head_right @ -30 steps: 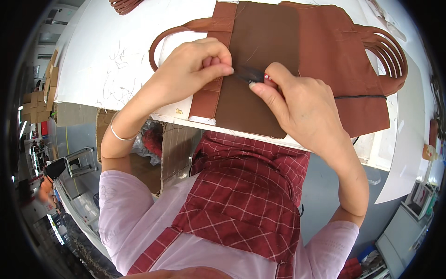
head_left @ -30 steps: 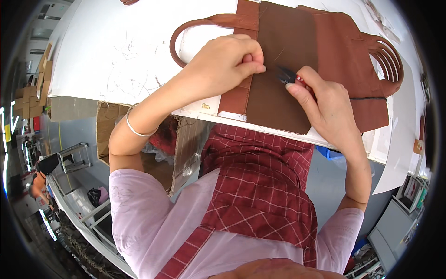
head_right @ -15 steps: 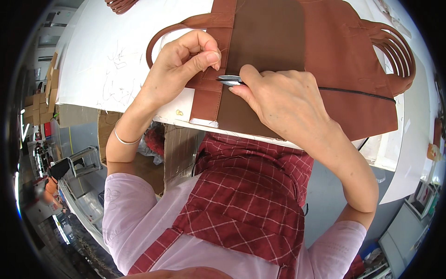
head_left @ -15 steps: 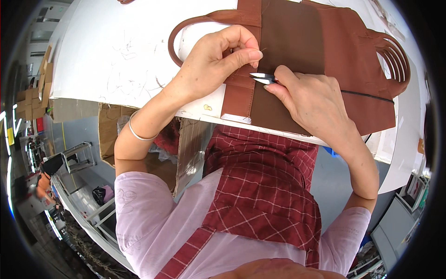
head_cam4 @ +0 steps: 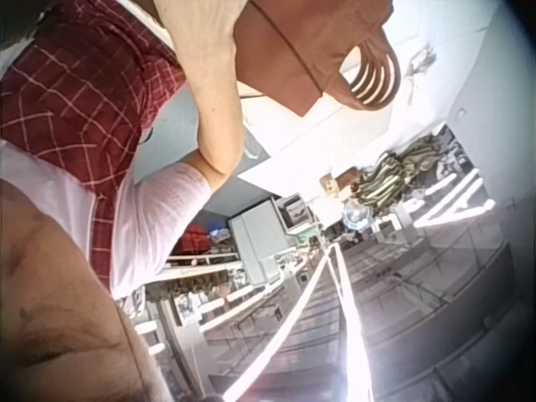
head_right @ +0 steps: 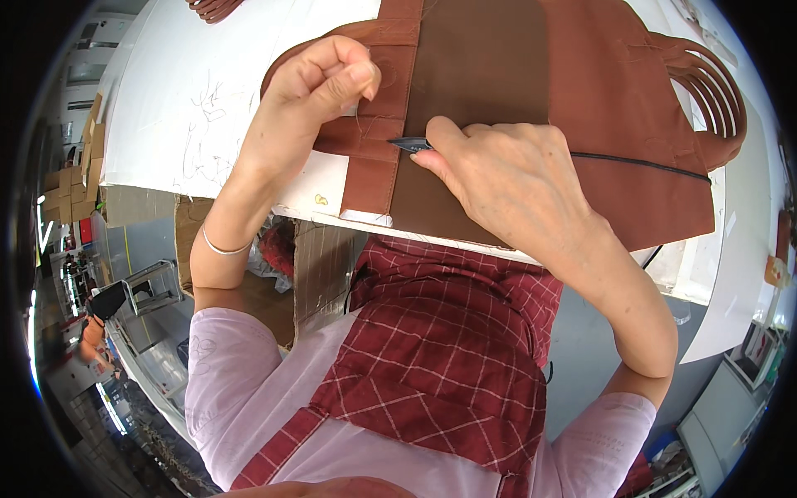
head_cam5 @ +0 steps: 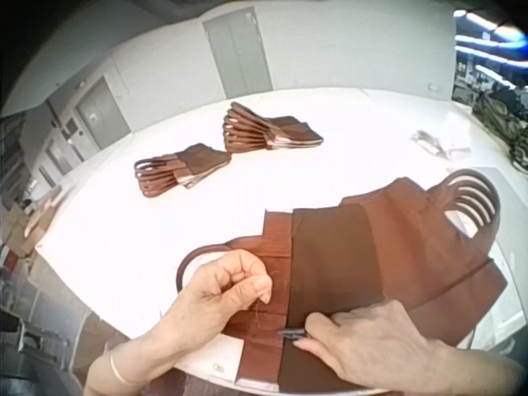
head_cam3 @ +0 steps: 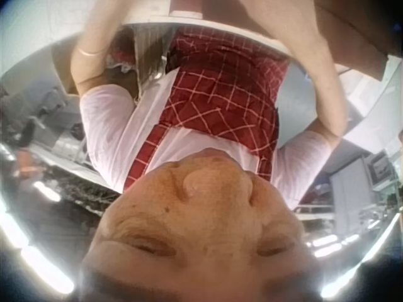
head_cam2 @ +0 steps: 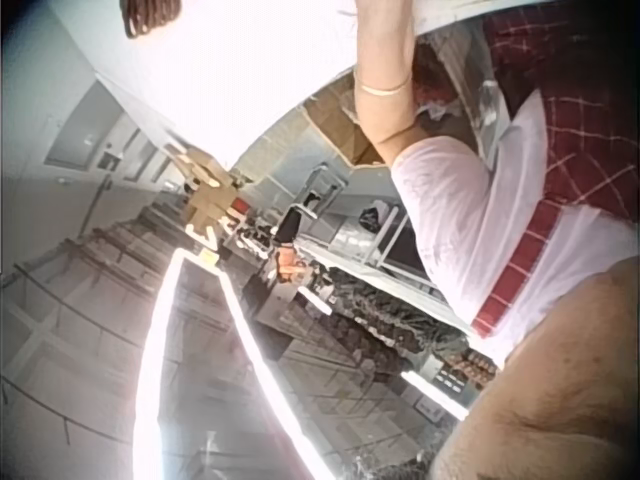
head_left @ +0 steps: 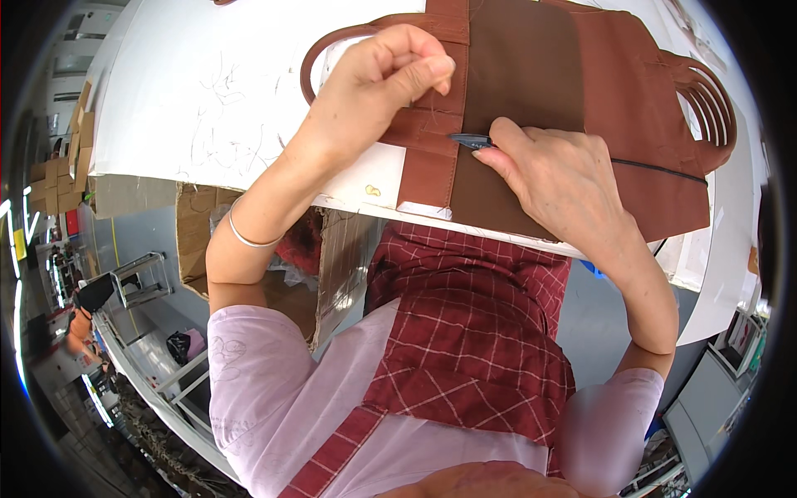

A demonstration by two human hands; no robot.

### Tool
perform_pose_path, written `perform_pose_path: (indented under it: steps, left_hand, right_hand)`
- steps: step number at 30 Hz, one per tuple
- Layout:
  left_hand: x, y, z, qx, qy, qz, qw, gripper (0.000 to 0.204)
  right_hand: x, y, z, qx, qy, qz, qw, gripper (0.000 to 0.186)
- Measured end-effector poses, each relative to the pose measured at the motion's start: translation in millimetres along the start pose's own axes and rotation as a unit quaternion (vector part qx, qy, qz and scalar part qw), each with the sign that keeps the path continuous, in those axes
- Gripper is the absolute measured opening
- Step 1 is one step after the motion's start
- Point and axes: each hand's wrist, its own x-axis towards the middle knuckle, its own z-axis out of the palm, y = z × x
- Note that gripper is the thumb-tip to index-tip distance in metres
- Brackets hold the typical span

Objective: Trimming excess threads and loose material from brown leather tote bags using small hand snips.

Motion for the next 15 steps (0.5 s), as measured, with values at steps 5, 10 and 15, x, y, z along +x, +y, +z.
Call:
perform_pose_path:
  steps: [5, 10, 15]
  left_hand:
    - [-8, 18, 0, 0.304, -0.002, -0.057, 0.951, 0.012]
    - [-8, 8, -6, 0.379, -0.038, 0.042, 0.924, 0.010]
    - [-9, 9, -8, 0.351, -0.012, -0.004, 0.936, 0.010]
  right_hand:
    - [0, 4, -2, 0.042, -0.009, 0.022, 0.999, 0.036]
    - [2, 3, -6, 0.048, -0.030, 0.025, 0.998, 0.035]
    - [6, 3, -11, 0.055, -0.052, 0.012, 0.997, 0.036]
